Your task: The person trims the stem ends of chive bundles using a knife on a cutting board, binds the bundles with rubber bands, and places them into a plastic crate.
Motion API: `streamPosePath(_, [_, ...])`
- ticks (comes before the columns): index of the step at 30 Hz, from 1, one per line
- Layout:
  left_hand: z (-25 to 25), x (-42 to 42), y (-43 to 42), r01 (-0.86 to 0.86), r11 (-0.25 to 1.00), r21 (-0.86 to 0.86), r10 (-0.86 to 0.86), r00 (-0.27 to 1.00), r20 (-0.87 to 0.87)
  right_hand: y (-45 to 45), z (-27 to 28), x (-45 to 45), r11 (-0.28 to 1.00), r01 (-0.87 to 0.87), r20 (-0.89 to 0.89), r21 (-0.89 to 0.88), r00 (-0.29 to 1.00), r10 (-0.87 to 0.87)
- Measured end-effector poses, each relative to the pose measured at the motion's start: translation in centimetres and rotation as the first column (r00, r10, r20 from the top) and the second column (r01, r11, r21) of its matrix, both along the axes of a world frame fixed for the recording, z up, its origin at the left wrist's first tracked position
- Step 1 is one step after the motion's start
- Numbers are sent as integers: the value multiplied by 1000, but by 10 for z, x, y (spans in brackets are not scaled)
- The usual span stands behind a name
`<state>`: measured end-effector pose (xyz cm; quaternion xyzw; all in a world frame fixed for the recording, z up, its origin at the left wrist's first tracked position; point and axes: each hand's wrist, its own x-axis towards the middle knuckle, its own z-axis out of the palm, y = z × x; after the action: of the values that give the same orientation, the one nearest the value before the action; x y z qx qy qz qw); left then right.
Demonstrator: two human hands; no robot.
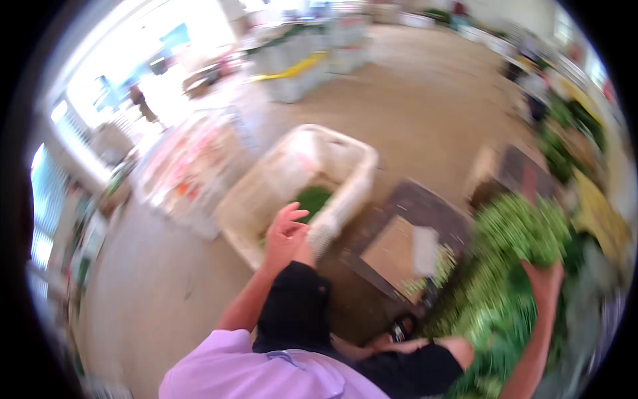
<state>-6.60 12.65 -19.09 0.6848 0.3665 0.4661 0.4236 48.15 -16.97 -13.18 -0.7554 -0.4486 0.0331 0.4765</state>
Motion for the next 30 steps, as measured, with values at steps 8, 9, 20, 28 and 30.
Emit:
streamPosePath(8, [59, 131, -64, 697, 716, -41, -686, 713, 146, 48, 61, -164, 974, -217, -257, 65, 939, 227])
streamPosePath(9, [60, 139, -68, 701, 712, -33, -690, 708, 150, 49, 63, -180, 976, -208, -268, 60, 939, 217])
streamPosePath(20, [82, 119, -99, 638, 770, -4, -632, 763, 138, 69, -1, -271, 938, -319, -318, 133, 883, 345])
streamPosePath(28, [68, 102, -118, 423, 878, 224, -400, 906, -141, 74, -21, -281, 936, -350, -199, 43, 915, 351])
streamPosePath(30, [60, 107, -122, 495, 868, 30, -494, 859, 137, 74, -28, -280, 919, -393, -211, 27, 897, 389])
